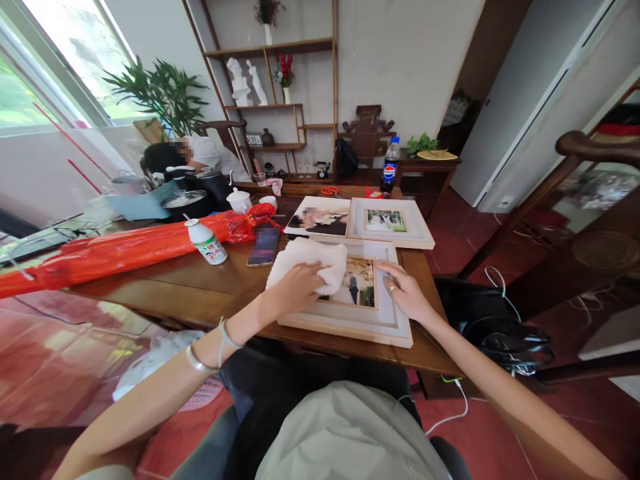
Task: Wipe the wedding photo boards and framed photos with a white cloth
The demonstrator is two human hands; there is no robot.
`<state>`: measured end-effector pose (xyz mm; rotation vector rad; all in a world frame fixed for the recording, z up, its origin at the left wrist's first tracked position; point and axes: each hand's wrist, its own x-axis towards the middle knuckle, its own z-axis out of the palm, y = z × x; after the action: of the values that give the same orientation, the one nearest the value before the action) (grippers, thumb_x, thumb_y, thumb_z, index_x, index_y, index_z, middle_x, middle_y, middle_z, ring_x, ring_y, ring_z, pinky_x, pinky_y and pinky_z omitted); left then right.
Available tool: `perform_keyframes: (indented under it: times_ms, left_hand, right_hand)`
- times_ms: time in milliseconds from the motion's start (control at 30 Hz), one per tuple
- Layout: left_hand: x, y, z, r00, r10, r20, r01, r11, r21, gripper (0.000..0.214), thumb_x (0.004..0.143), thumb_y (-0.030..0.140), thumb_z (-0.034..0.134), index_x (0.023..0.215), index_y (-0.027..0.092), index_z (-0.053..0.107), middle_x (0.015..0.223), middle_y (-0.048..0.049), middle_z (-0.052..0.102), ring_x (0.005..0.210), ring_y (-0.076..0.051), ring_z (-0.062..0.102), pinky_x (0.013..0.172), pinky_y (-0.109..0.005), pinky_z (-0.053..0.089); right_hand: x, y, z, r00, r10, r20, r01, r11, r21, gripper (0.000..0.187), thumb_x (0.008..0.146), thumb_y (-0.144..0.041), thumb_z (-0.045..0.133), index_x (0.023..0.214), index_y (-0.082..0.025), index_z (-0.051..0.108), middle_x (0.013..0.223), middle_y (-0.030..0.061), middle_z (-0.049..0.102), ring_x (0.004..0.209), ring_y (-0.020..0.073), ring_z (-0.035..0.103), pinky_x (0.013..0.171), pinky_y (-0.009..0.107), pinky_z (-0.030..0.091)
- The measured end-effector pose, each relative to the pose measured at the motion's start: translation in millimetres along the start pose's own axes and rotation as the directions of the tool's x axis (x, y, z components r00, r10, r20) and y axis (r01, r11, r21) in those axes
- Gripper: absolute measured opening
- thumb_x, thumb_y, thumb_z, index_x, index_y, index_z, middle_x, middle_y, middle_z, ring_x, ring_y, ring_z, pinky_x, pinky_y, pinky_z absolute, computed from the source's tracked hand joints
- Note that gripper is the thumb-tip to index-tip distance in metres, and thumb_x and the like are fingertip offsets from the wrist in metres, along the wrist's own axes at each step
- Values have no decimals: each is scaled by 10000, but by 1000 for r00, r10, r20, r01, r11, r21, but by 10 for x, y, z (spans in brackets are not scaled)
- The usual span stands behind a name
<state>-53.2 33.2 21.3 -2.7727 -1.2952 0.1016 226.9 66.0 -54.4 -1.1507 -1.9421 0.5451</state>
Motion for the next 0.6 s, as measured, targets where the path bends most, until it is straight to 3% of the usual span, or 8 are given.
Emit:
perform_keyframes:
  times_ms: [167,300,367,433,533,600]
  left_hand:
    - [-497,316,-350,980,-6,201,17,999,-50,195,890,157,498,1010,173,651,1219,-102,624,1151,-257,582,960,-390,471]
    - [-595,361,-436,962,-66,265,99,989,-110,188,912,182,472,985,189,646,1090,-69,671,1006,-235,647,871,-376,510]
    - [-505,303,-319,975,-101,196,121,988,-92,210,921,181,456,1026,173,639,1149,-92,659,1138,-245,591,944,-387,478]
    - [-353,200,-133,989,-137,57,140,989,-46,236,928,196,453,1068,162,641,1347,-117,544,1307,-261,449,1049,-421,397]
    - [-59,-17,131,975,-176,-132,180,984,18,246,911,198,475,1061,161,667,1534,-93,289,1405,-286,287,1120,-470,299]
    - [151,-181,237,959,-180,-219,197,979,56,257,893,179,485,1065,151,675,1557,-88,219,1423,-287,239,1136,-476,269]
  right_hand:
    - [-1,-10,-5,1000,1,4,-1,1000,11,530,768,-61,422,1213,-255,633,1319,57,584,1285,231,485,1123,480,327]
    - [6,-4,-2,1000,-2,-3,3,1000,24,531,767,-62,425,1207,-270,636,1317,43,586,1292,228,480,1130,474,319]
    - [10,-3,1,1000,1,1,-1,1000,19,525,770,-67,427,1209,-265,634,1316,46,586,1291,227,482,1131,472,320]
    - [13,1,4,1000,1,7,-1,1000,11,524,769,-68,425,1215,-253,630,1321,56,583,1290,226,482,1131,473,318]
    - [14,17,7,1000,-11,12,11,1000,6,528,762,-61,420,1218,-229,626,1327,75,576,1295,228,476,1136,477,309]
    - [13,31,9,1000,-23,9,23,1000,10,530,758,-57,417,1216,-224,625,1325,79,576,1298,227,474,1139,479,302]
